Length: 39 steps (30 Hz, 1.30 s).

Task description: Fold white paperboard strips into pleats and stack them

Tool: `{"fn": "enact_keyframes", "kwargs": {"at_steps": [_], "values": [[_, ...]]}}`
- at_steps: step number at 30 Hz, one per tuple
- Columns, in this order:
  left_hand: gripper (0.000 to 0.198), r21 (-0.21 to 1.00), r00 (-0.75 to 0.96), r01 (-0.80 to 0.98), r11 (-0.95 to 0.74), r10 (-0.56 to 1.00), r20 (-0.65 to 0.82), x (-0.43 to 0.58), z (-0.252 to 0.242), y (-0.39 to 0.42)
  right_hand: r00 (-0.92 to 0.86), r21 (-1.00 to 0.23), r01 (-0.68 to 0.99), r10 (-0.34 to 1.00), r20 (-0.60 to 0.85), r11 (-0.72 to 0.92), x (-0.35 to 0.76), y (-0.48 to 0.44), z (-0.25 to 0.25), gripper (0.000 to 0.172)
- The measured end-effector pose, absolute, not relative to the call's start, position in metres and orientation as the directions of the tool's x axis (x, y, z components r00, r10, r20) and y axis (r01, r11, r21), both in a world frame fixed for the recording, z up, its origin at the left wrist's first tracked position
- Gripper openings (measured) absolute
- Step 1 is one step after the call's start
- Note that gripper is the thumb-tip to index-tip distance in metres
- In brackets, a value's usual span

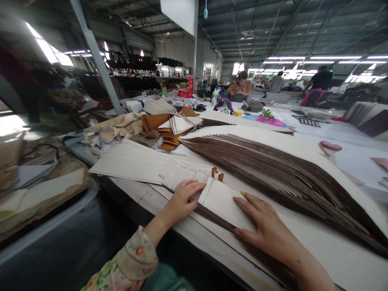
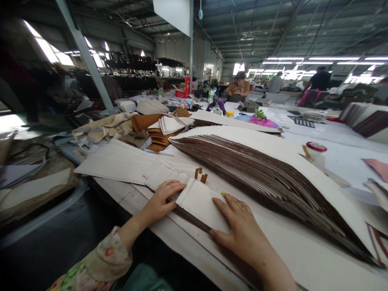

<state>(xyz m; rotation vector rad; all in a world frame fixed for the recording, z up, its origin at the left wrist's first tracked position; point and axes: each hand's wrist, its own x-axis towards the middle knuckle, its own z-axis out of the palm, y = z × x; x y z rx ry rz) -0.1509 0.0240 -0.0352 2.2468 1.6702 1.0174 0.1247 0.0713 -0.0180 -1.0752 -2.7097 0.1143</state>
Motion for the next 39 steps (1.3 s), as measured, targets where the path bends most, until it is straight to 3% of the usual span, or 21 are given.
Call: {"fn": "enact_keyframes", "kwargs": {"at_steps": [6, 11, 18, 24, 39], "values": [[0.032, 0.471, 0.167, 0.79, -0.393, 0.877, 0.451, -0.15, -0.034, 0.023, -0.706, -0.152, 0.668, 0.685, 0.18, 0.729, 0.133, 0.071, -0.019, 0.063], [0.03, 0.512, 0.002, 0.799, -0.316, 0.852, 0.523, -0.15, -0.035, 0.024, -0.703, -0.145, 0.676, 0.691, 0.168, 0.723, 0.133, 0.07, -0.017, 0.063], [0.022, 0.409, -0.054, 0.892, -0.19, 0.856, 0.514, -0.133, -0.027, 0.011, -0.7, -0.151, 0.677, 0.693, 0.173, 0.721, 0.133, 0.07, -0.018, 0.063], [0.017, 0.576, -0.137, 0.807, -0.126, 0.91, 0.391, -0.129, -0.014, 0.01, -0.706, -0.155, 0.665, 0.683, 0.188, 0.731, 0.133, 0.07, -0.02, 0.063], [0.014, 0.684, -0.21, 0.723, -0.095, 0.913, 0.35, -0.14, -0.023, 0.017, -0.706, -0.105, 0.668, 0.672, 0.223, 0.737, 0.118, 0.066, -0.015, 0.059]]}}
